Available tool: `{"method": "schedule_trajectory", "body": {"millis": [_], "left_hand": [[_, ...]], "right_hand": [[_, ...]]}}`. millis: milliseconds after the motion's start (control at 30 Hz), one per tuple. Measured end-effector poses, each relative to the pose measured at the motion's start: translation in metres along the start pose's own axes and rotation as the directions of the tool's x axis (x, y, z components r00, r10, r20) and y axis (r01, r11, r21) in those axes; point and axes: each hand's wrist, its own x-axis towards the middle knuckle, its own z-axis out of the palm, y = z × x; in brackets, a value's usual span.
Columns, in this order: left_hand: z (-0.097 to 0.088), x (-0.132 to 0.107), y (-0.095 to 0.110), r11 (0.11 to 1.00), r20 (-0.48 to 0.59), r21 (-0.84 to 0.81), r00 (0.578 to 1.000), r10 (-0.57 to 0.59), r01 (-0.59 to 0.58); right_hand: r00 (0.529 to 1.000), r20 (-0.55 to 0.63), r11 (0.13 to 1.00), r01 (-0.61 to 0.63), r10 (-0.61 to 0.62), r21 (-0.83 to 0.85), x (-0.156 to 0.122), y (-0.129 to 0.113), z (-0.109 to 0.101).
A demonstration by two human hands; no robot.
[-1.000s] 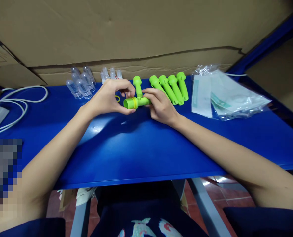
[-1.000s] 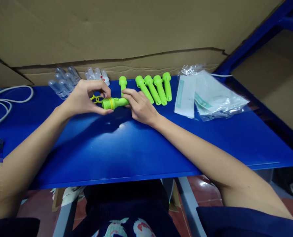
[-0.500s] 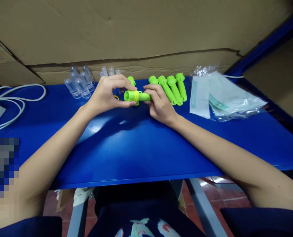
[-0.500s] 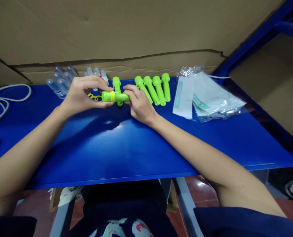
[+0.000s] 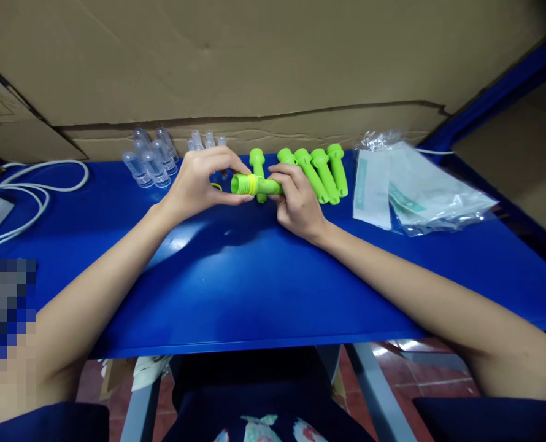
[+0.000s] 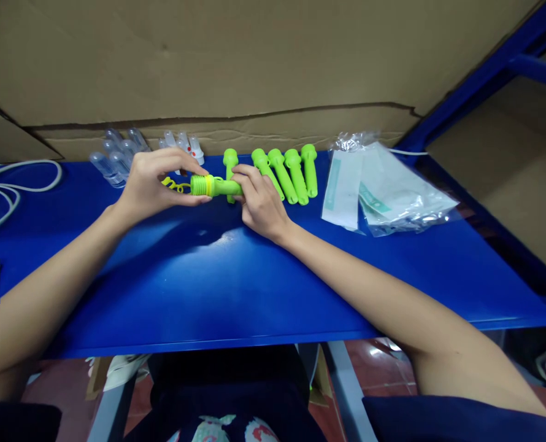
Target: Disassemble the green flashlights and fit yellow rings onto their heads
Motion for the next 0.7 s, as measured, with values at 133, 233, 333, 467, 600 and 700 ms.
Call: {"method": "schedule_trajectory", "body": {"millis": [133, 233, 333, 467, 600, 700], "left_hand": [[-0.002, 0.0, 0.005, 1.0, 0.015, -0.018, 1.0, -0.015, 0.015], [-0.002, -0.001, 0.008, 0.999, 0.009, -0.018, 0.999, -0.031, 0.032], [-0.003, -0.003, 0.011, 0.998, 0.01, -0.009, 0.998, -0.06, 0.06], [-0.006, -0.003, 0.011, 0.999, 0.028, -0.032, 0.999, -0.035, 0.036], [-0.005, -0.002, 0.005, 0.999, 0.044, -0.023, 0.998, 0.044, -0.043], [-0.002, -0.003, 0.002, 0.999, 0.045, -0.022, 0.998, 0.048, -0.047]], "right_hand": [[1.0, -0.015, 1.0, 0.022, -0.022, 0.013, 0.0, -0.003, 0.0], [0.999, -0.031, 0.999, 0.028, -0.028, 0.016, 0.0, -0.004, -0.001], [1.0, -0.01, 1.0, -0.012, 0.012, -0.002, 0.0, -0.005, -0.002], [0.999, -0.001, 0.999, -0.032, 0.032, -0.026, -0.001, -0.005, -0.002], [1.0, -0.01, 0.999, -0.016, 0.015, -0.04, 0.0, -0.004, -0.002], [0.999, -0.029, 0.999, 0.022, -0.022, -0.027, 0.0, -0.003, -0.002]]}}
